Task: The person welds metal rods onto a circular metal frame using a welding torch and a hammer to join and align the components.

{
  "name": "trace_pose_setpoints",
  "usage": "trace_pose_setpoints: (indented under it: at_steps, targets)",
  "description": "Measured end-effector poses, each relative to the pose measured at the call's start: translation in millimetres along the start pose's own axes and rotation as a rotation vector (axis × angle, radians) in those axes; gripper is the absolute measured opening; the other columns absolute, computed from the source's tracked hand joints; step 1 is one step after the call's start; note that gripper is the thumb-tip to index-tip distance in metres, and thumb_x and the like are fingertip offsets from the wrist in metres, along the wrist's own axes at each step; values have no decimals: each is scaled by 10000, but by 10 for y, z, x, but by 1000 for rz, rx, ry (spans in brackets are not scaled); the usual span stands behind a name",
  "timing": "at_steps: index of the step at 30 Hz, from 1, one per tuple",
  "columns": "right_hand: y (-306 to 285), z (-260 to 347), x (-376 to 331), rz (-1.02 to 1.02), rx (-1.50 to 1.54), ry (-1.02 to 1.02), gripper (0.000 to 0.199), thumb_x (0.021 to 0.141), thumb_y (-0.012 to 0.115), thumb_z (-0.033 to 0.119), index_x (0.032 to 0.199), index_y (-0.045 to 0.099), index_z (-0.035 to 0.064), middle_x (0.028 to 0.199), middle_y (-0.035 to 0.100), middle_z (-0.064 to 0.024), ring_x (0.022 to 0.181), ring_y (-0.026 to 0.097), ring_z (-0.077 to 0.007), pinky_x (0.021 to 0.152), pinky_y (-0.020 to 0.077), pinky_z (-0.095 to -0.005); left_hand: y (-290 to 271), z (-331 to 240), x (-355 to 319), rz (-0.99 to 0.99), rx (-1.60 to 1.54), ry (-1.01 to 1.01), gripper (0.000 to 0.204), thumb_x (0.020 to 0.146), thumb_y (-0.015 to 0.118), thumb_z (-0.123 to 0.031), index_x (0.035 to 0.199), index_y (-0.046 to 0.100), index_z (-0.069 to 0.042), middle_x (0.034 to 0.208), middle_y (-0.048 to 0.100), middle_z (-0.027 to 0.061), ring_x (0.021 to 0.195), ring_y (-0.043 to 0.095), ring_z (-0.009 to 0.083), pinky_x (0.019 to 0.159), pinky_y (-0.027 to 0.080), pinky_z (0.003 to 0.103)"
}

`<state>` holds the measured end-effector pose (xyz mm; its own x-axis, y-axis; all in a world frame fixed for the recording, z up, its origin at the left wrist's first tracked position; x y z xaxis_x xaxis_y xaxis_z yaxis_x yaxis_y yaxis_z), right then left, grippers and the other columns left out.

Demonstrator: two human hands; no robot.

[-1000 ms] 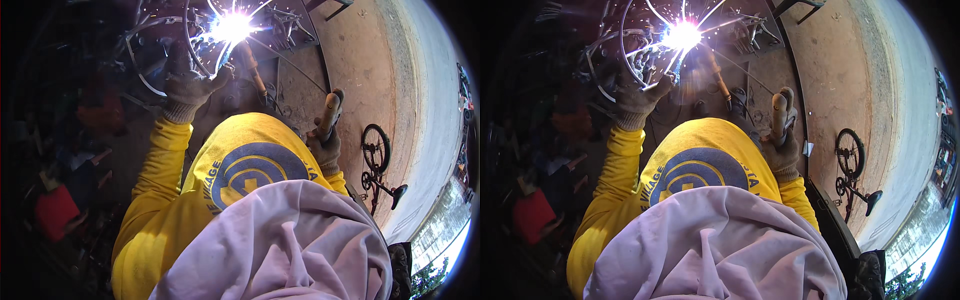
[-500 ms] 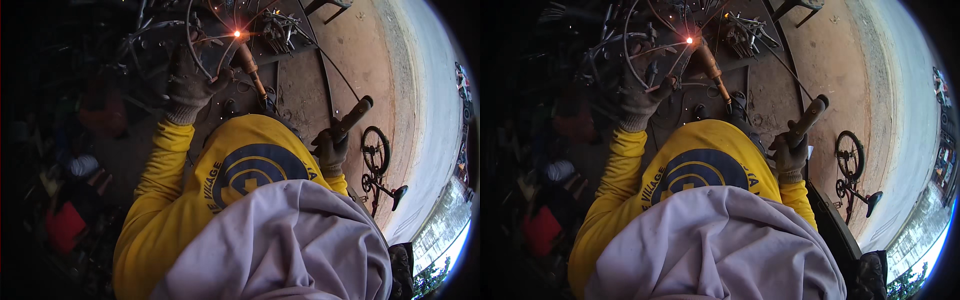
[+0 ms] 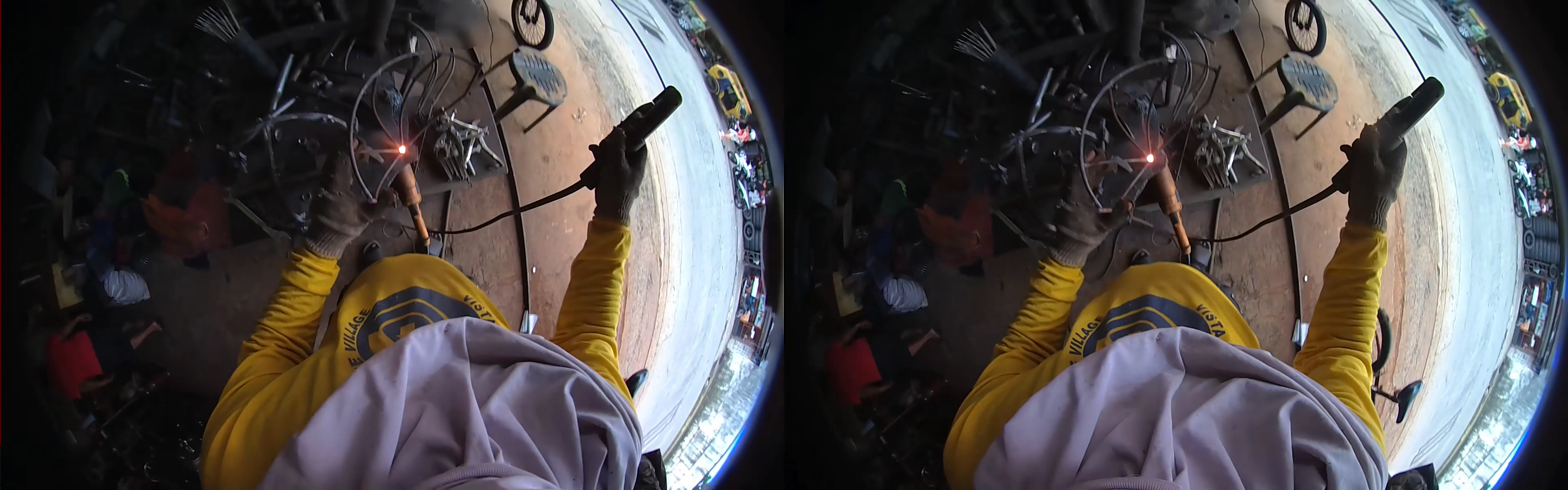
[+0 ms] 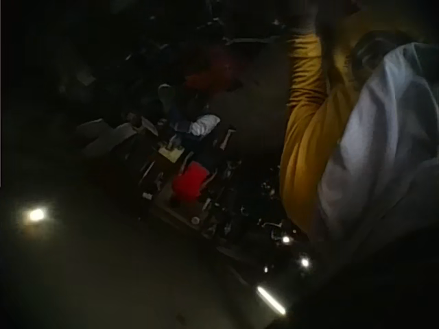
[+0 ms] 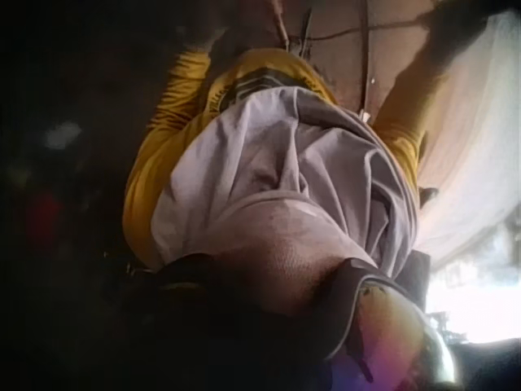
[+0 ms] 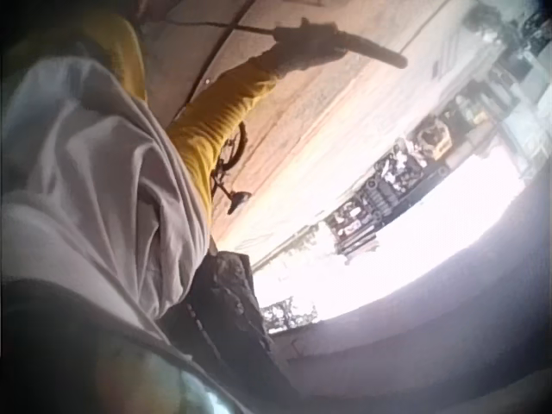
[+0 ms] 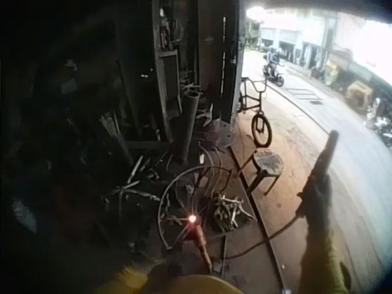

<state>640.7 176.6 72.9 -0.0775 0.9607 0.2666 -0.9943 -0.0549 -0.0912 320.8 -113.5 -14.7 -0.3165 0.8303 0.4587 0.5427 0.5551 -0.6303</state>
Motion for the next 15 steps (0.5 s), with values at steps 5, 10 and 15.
trace_pose_setpoints:
  at_steps: [5, 10, 15]
  targets:
    - [915, 598, 1161, 217, 103, -199, 340, 1000, 634, 360, 985, 655, 21, 798, 641, -21, 646, 607, -119, 603, 516, -269, -55, -98, -24, -42, 61, -34, 845, 799, 812, -508, 1364, 488, 31, 1318, 538, 203, 1219, 589, 337, 1044, 481, 426]
    - [1854, 777, 2263, 584, -438, -682, 387, 1070, 479, 347, 1198, 645, 23, 1046, 704, -99, 933, 675, -187, 851, 518, -303, 66, -11, 31, -75, -42, 9, 948, 774, 850, -455, 1435, 388, 45, 1304, 541, 224, 1169, 629, 323, 999, 533, 403]
    - [3070, 819, 2047, 645, 547, -318, 248, 1023, 600, 294, 1157, 601, 84, 787, 619, -6, 621, 591, -119, 534, 499, -278, 39, -148, 32, -97, 16, -71, 960, 769, 850, -462, 1444, 388, 40, 1281, 584, 208, 1167, 633, 312, 1000, 529, 404]
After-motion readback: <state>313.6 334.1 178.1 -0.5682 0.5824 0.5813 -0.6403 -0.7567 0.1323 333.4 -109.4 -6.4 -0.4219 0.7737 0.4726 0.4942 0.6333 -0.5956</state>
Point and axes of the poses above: each hand's wrist, its own x-axis towards the middle knuckle, its own y-axis out of the palm, z = x × y, the point moved 1 cm from there along x, towards the middle knuckle
